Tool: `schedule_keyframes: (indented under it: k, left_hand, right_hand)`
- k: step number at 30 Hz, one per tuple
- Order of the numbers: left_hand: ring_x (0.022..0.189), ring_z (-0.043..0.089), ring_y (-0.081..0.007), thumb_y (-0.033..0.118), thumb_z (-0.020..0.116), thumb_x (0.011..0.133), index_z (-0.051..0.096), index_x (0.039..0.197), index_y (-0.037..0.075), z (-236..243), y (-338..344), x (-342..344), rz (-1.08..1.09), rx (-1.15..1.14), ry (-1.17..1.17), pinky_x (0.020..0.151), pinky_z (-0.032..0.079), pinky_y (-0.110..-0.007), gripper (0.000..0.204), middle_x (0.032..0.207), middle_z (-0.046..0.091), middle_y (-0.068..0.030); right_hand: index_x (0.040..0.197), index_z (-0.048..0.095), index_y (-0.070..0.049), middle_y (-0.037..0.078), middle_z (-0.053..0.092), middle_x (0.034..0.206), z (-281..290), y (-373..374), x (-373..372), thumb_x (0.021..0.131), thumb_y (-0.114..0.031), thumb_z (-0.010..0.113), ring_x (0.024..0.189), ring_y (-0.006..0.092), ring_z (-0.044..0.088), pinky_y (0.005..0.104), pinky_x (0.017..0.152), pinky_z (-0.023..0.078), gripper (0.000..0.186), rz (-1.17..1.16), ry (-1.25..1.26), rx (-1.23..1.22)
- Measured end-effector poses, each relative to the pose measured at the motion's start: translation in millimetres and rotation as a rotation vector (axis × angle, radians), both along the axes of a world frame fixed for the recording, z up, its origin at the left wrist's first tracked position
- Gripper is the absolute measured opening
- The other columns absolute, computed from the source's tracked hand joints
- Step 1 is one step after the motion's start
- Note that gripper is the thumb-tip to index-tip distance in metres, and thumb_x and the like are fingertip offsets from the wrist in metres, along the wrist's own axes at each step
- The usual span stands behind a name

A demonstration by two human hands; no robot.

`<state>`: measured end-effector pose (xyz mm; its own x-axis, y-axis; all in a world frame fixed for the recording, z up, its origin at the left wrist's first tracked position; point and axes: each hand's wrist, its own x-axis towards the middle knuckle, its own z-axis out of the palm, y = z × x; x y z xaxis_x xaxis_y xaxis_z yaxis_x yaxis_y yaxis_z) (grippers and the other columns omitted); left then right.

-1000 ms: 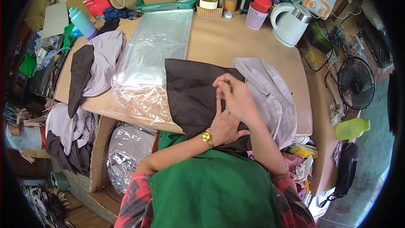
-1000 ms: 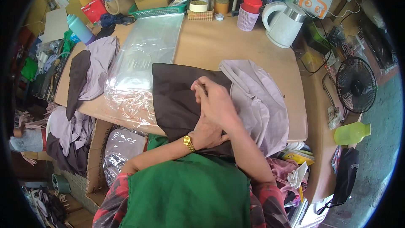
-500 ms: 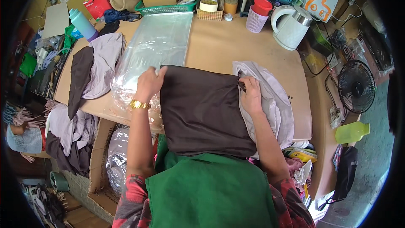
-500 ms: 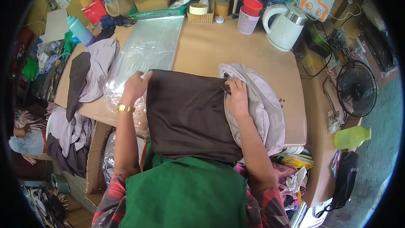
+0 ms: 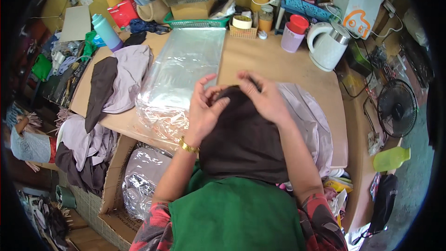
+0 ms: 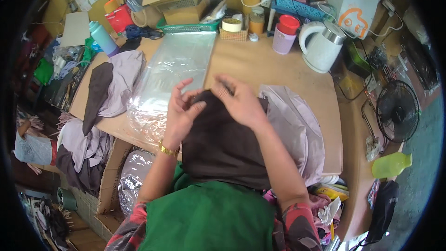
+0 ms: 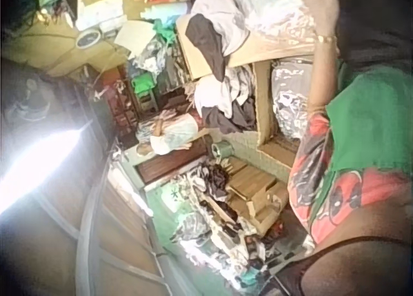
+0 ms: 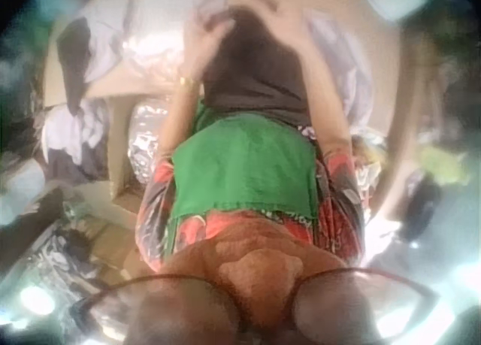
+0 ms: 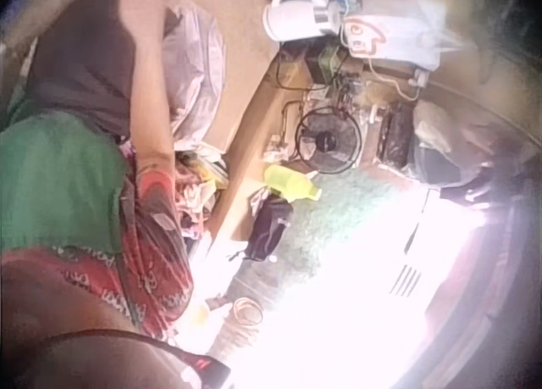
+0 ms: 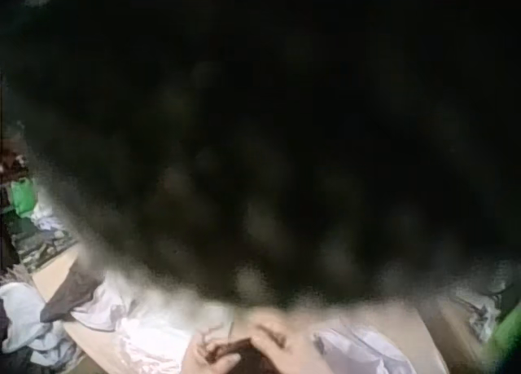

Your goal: The person prepares a fabric bag and liner, first by flattening the bag on a table, then by trimming thread from the liner using small snips, and finally by inserting the liner into the bag and smoothing it out.

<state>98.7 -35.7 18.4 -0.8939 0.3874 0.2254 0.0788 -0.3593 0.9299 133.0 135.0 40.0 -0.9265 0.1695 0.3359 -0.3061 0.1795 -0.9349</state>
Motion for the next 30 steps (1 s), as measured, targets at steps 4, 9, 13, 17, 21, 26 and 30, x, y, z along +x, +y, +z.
schedule_keyframes:
  k: [4,9,13,17,21,26,30]
  left_hand:
    - [0.090,0.058,-0.0077,-0.009,0.071,0.077,0.029,0.141,0.004,1.8,-18.6,12.6,0.053,-0.075,0.094,0.076,0.050,-0.021,0.078,0.116,0.051,-0.0070]
    - [0.081,0.055,-0.0039,0.005,0.075,0.079,0.045,0.135,0.000,-0.4,-33.5,12.8,-0.023,-0.202,-0.019,0.070,0.048,-0.018,0.063,0.102,0.054,-0.0025]
    - [0.069,0.048,-0.0019,0.013,0.072,0.084,0.059,0.121,-0.001,-2.8,-34.6,4.2,0.024,-0.297,0.069,0.060,0.040,-0.017,0.042,0.086,0.055,0.0022]
    - [0.059,0.040,-0.0020,0.017,0.067,0.089,0.063,0.115,-0.001,-0.9,-35.9,6.3,0.142,-0.124,0.032,0.053,0.031,-0.018,0.032,0.077,0.051,0.0050]
    - [0.058,0.040,-0.0014,0.019,0.066,0.089,0.064,0.113,0.001,-9.6,-79.0,-16.3,0.229,0.020,-0.087,0.052,0.033,-0.018,0.031,0.074,0.051,0.0066]
    - [0.056,0.040,-0.0004,0.024,0.069,0.086,0.067,0.110,0.003,2.0,-55.7,4.0,0.013,-0.439,0.191,0.051,0.034,-0.018,0.032,0.077,0.056,0.0069]
    - [0.059,0.043,-0.0019,0.020,0.068,0.087,0.068,0.108,0.001,11.7,-36.8,4.9,-0.086,-0.393,0.110,0.053,0.036,-0.018,0.028,0.079,0.058,0.0040]
  right_hand:
    - [0.089,0.063,0.002,0.000,0.057,0.072,-0.4,-12.9,4.7,0.084,-0.020,0.071,0.069,0.0063,0.049,0.0261,0.064,0.042,0.024,0.168,-0.163,0.188]
    - [0.080,0.061,-0.002,-0.004,0.051,0.066,-11.4,-24.5,14.8,0.078,-0.011,0.076,0.060,0.0027,0.039,0.0227,0.053,0.034,0.018,0.071,-0.168,-0.003]
    - [0.077,0.058,-0.002,-0.005,0.048,0.064,-9.1,-33.5,20.6,0.075,-0.007,0.078,0.059,0.0032,0.038,0.0225,0.053,0.033,0.020,0.047,-0.128,0.059]
    - [0.076,0.056,-0.002,-0.004,0.048,0.064,-16.9,-33.0,21.8,0.075,-0.006,0.078,0.058,0.0033,0.039,0.0221,0.053,0.033,0.023,-0.028,-0.029,0.086]
    - [0.077,0.055,-0.001,-0.003,0.049,0.067,-19.2,-26.1,23.4,0.074,-0.002,0.077,0.058,0.0034,0.039,0.0216,0.053,0.034,0.022,-0.083,-0.009,-0.010]
    - [0.077,0.056,-0.002,-0.003,0.051,0.069,-13.3,-30.9,30.3,0.073,0.001,0.076,0.060,0.0038,0.039,0.0215,0.054,0.034,0.021,-0.064,-0.035,-0.005]
    - [0.076,0.055,0.000,0.001,0.052,0.069,-10.4,-33.7,33.3,0.072,-0.001,0.077,0.060,0.0078,0.043,0.0243,0.054,0.036,0.022,-0.044,0.009,0.085]
